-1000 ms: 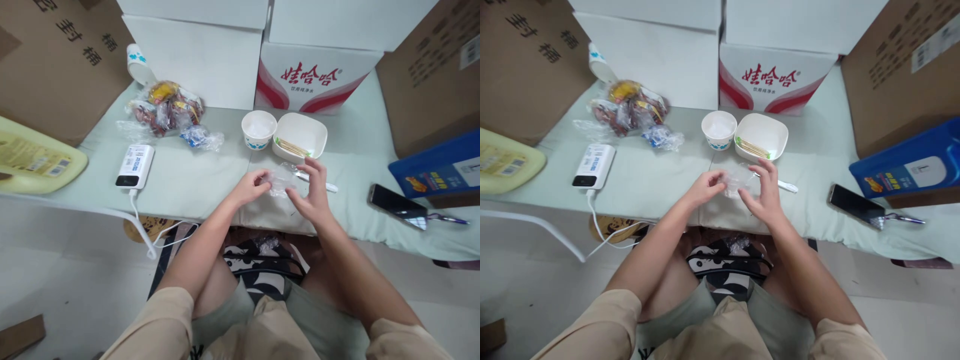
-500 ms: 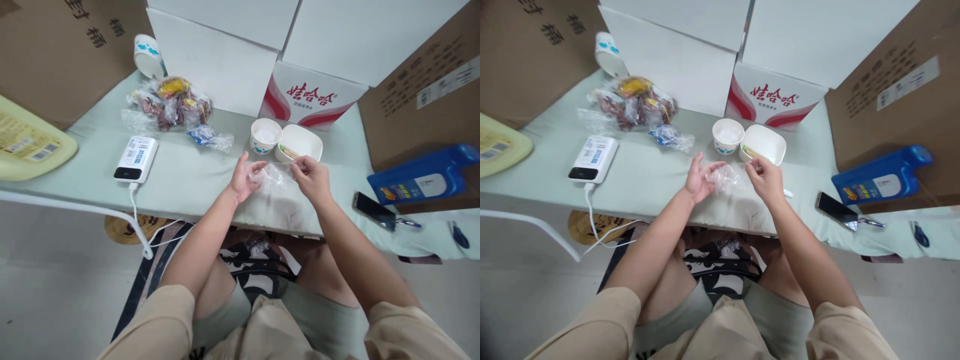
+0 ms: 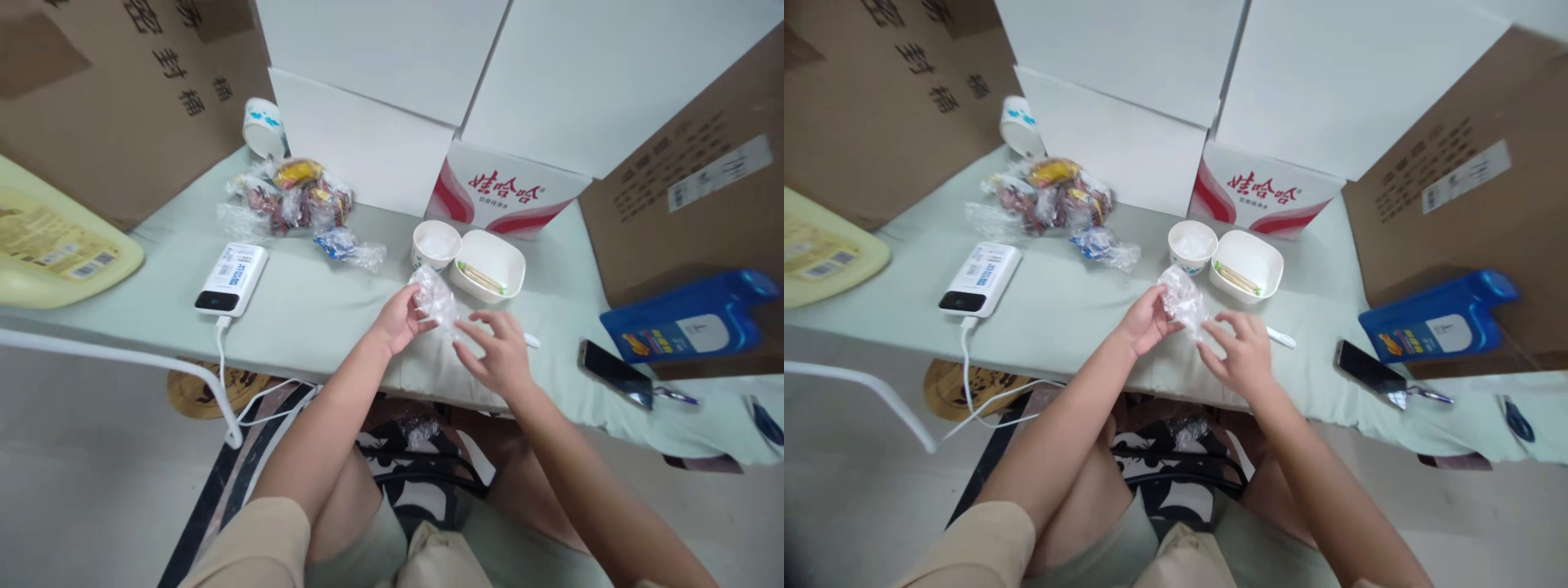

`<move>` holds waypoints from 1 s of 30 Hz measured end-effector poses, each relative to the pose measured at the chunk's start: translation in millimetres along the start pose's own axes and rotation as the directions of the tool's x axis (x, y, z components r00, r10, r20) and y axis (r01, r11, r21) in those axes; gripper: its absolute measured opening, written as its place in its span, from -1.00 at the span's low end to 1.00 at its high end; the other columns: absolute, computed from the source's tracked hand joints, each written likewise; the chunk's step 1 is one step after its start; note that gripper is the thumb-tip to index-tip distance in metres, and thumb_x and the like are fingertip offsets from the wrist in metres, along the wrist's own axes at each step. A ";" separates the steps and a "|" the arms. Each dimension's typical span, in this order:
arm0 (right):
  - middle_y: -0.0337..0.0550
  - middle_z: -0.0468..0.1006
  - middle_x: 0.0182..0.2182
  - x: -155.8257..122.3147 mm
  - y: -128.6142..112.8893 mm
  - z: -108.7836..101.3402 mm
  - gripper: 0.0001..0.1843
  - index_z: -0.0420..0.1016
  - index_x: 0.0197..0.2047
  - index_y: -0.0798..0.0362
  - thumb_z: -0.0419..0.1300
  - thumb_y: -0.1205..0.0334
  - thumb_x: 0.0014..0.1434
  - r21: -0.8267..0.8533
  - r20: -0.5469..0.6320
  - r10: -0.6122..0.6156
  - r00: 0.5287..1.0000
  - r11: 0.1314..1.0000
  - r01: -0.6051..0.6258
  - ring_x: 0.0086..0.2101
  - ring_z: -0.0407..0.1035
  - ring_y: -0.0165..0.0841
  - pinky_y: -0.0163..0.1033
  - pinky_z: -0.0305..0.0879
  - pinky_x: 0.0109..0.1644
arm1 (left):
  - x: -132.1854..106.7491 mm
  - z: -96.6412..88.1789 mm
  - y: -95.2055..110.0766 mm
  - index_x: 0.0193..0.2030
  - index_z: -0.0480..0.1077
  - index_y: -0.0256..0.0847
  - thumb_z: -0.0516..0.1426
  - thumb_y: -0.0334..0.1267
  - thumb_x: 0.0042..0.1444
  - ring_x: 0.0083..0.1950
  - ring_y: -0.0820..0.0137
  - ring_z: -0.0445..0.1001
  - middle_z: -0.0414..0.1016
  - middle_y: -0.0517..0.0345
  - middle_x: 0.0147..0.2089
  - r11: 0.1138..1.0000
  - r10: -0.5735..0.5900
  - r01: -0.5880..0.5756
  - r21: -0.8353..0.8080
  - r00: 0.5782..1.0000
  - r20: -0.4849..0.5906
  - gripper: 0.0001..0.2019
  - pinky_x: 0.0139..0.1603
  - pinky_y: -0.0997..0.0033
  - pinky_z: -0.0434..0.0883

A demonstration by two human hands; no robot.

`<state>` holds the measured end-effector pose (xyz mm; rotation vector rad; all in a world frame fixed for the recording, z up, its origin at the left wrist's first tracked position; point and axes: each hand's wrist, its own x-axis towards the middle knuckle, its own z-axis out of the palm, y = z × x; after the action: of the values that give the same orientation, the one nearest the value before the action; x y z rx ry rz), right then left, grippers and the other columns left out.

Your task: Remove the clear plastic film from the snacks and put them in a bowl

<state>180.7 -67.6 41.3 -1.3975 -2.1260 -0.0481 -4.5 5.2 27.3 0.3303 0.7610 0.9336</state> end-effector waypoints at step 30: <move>-0.41 0.38 -0.63 45.6 16.1 43.9 -0.54 0.47 -0.25 0.01 0.42 -0.09 -0.12 0.724 0.545 0.472 0.693 0.153 -0.673 -0.61 0.24 -0.47 -0.32 0.24 -0.50 | 5.8 -12.6 7.4 -0.22 0.42 -0.23 0.29 -0.11 -0.05 -0.49 0.55 0.30 0.36 0.32 -0.49 0.791 0.165 -0.262 0.553 0.962 0.219 -0.70 -0.44 0.52 0.26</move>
<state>162.0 -7.8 22.8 -1.3606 -1.0966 1.4218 -15.8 13.4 20.1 1.0410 0.8609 0.8559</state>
